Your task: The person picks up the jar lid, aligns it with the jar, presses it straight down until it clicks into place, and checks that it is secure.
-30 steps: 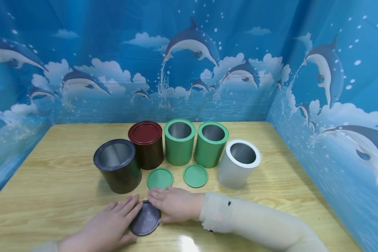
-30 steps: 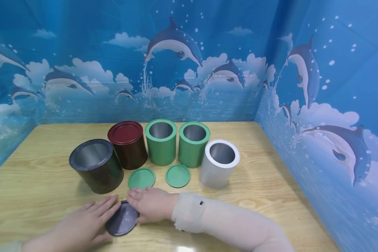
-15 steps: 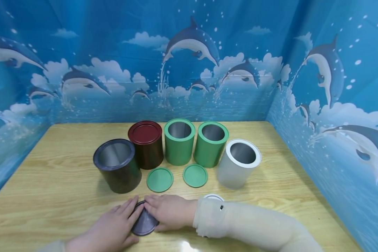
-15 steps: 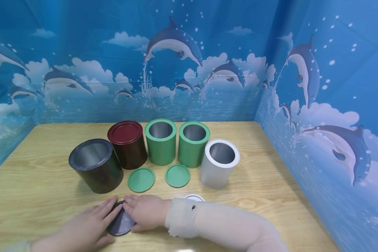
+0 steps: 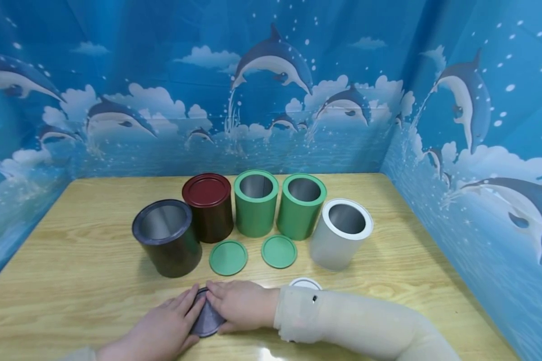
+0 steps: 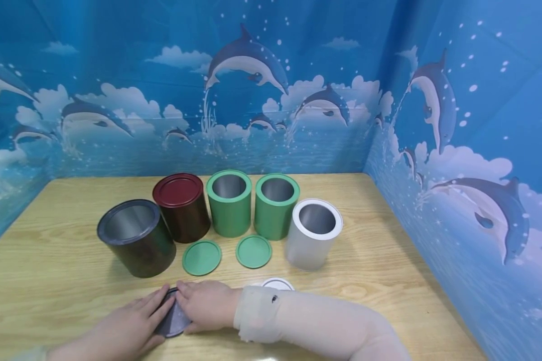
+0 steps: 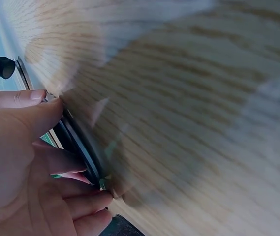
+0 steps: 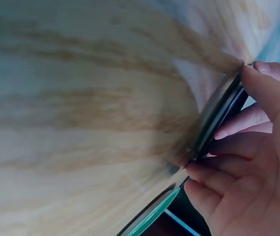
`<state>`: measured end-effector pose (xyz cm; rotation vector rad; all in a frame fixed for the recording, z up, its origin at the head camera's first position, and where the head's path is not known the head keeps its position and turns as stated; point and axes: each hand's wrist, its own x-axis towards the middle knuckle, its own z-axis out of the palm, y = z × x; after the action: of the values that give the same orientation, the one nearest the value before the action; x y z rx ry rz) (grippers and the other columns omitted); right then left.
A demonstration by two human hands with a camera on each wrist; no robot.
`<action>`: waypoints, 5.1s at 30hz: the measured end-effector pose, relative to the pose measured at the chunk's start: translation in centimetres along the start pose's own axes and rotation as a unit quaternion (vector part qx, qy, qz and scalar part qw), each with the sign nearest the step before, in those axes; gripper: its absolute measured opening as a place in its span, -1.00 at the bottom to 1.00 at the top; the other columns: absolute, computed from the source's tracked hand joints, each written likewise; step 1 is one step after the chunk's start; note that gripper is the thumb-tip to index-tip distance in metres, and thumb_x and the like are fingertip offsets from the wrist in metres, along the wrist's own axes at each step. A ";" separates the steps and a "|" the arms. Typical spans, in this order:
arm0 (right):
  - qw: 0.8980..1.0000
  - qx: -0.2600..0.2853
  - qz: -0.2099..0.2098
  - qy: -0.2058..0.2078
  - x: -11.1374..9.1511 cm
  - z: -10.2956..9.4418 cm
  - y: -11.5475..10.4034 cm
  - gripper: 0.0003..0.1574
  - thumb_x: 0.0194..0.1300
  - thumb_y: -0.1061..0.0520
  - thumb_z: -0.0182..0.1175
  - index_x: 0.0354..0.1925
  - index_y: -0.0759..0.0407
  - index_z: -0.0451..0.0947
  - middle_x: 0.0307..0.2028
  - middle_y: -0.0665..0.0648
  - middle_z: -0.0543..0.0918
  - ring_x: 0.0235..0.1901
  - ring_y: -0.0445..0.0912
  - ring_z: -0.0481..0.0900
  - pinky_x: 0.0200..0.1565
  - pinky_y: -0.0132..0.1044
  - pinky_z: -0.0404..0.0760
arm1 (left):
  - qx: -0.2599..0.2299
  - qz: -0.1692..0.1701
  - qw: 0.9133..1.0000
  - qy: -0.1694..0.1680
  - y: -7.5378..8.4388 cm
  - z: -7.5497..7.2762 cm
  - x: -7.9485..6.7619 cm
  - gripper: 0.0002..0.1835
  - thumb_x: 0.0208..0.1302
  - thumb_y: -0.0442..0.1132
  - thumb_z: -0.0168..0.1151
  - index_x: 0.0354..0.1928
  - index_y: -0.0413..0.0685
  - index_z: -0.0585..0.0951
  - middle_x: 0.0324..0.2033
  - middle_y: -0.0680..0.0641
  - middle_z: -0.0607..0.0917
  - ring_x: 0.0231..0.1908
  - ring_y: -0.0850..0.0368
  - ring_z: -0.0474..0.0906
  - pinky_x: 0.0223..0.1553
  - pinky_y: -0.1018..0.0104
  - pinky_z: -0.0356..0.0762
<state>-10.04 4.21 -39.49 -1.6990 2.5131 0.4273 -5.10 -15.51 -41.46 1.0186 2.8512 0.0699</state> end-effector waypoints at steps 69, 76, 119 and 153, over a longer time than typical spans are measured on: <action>0.970 0.204 -0.025 0.132 -3.0 -7.3 5.2 -0.13 0.18 -0.23 0.22 0.27 0.26 0.33 0.36 0.15 0.19 0.29 -0.13 0.22 0.20 -0.47 0.23 | 0.060 0.092 0.971 0.213 -1.1 -8.0 -1.4 -0.36 0.37 0.18 -0.11 0.19 -0.21 0.48 0.20 -0.17 0.45 0.20 -0.14 0.34 -0.08 0.07 0.54; 0.971 0.195 -0.024 0.139 -2.7 -7.8 5.6 -0.12 0.16 -0.22 0.25 0.27 0.27 0.33 0.36 0.16 0.21 0.29 -0.12 0.23 0.20 -0.43 0.26 | 0.055 0.082 0.975 0.198 -1.6 -9.0 -1.3 -0.37 0.32 0.16 0.03 0.22 -0.18 0.47 0.23 -0.15 0.43 0.20 -0.14 0.34 -0.09 0.08 0.54; 0.970 0.201 -0.021 0.132 0.4 -9.8 8.0 -0.14 0.20 -0.22 0.21 0.31 0.19 0.27 0.39 0.12 0.13 0.31 -0.16 0.18 0.19 -0.48 0.26 | 0.038 0.053 0.981 0.185 -5.0 -10.8 -0.8 -0.38 0.27 0.03 0.18 0.28 -0.16 0.39 0.27 -0.18 0.36 0.26 -0.17 0.24 -0.01 -0.11 0.45; 0.958 0.276 0.000 0.080 4.0 -9.7 9.3 -0.16 0.28 -0.24 0.09 0.38 0.10 0.16 0.43 0.01 -0.02 0.36 -0.26 -0.02 0.23 -0.58 0.05 | 0.019 -0.016 0.994 0.109 -7.7 -11.4 -0.6 -0.34 0.30 0.02 0.15 0.33 -0.18 0.31 0.31 -0.21 0.29 0.29 -0.25 0.15 0.09 -0.20 0.31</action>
<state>-19.25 1.23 -29.35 -1.5485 2.4096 -0.3994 -10.87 -21.95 -30.76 1.0315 3.0744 0.1334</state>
